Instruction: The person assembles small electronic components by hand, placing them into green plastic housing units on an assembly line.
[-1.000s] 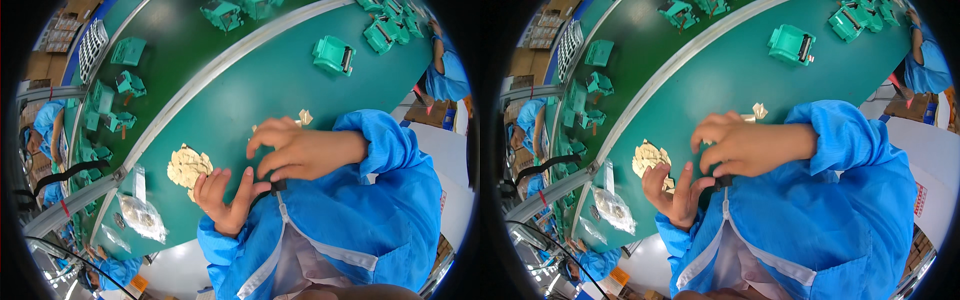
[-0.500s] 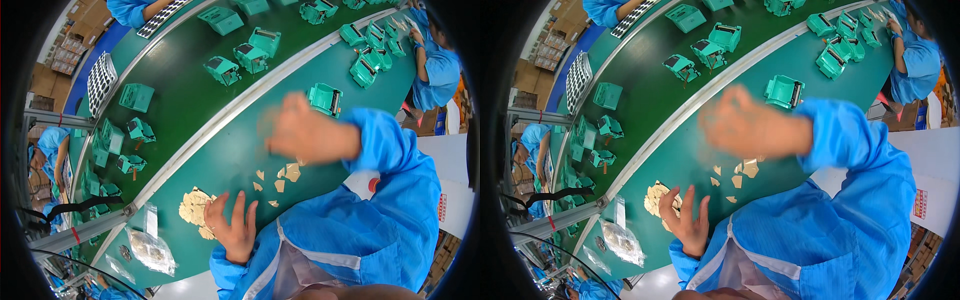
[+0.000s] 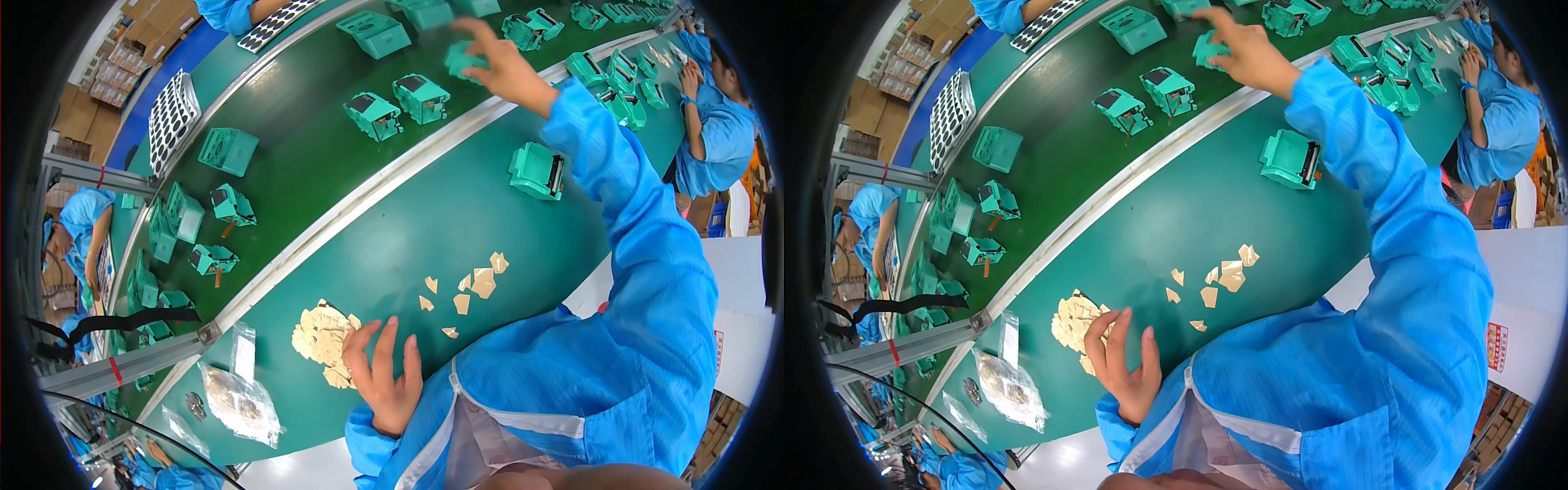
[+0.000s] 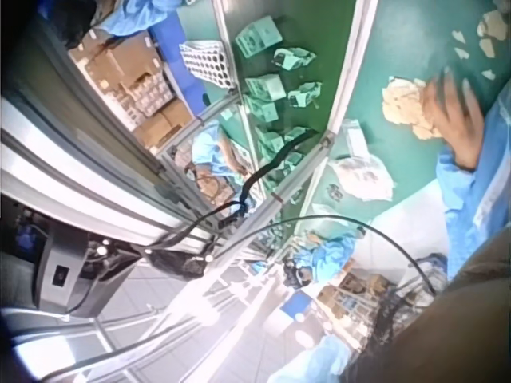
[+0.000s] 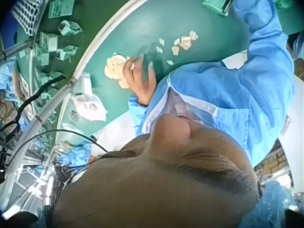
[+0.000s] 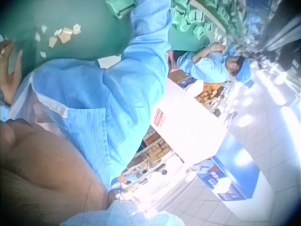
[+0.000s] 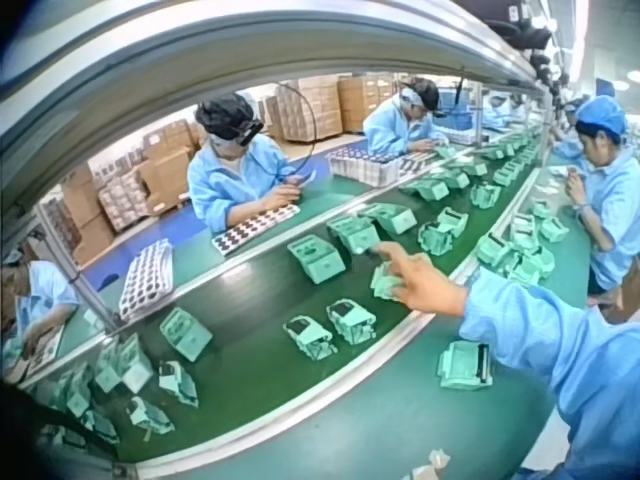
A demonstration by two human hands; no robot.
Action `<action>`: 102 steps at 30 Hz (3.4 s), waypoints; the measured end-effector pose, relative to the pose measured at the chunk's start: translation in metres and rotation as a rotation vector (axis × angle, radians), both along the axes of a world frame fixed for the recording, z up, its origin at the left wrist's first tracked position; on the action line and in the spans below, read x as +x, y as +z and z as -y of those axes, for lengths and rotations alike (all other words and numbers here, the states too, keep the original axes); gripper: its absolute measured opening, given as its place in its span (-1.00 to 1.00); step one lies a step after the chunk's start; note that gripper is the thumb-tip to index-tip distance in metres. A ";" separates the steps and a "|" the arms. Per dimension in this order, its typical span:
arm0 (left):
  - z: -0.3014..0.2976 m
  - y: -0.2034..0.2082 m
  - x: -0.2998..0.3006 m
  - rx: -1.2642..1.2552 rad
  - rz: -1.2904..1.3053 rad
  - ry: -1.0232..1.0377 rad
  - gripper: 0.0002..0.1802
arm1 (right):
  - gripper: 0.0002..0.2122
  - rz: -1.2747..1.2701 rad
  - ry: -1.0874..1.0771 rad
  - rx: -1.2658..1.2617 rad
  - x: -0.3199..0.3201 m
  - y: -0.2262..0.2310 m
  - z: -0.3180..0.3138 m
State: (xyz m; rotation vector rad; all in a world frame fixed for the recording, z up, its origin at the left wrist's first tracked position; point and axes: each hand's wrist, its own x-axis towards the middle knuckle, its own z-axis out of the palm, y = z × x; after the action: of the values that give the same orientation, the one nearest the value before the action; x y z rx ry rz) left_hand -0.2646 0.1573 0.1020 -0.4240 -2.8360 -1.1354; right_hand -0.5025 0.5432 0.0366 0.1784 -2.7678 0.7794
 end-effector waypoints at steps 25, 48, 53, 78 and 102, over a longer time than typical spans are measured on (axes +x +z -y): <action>0.000 0.006 0.014 1.051 0.984 0.266 -0.62 | -0.90 0.477 0.164 -0.882 0.245 0.063 0.165; -0.011 0.005 -0.001 0.611 0.890 0.095 -0.64 | -0.82 0.703 0.224 -0.910 0.239 0.065 0.172; -0.018 0.013 -0.005 0.636 0.912 0.167 -0.66 | -0.84 0.753 0.241 -0.891 0.237 0.066 0.171; -0.010 -0.012 0.011 0.972 0.934 0.232 -0.64 | -0.89 1.140 0.242 -1.223 0.242 0.054 0.163; -0.011 -0.027 0.026 1.382 1.129 0.250 -0.68 | -0.83 1.225 0.256 -1.337 0.242 0.057 0.166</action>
State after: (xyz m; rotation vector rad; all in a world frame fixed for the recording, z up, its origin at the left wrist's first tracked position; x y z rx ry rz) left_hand -0.2390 0.1682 0.0746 0.8443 -1.5035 -3.3567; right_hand -0.2601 0.3776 0.0931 -0.3285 -2.1529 3.3664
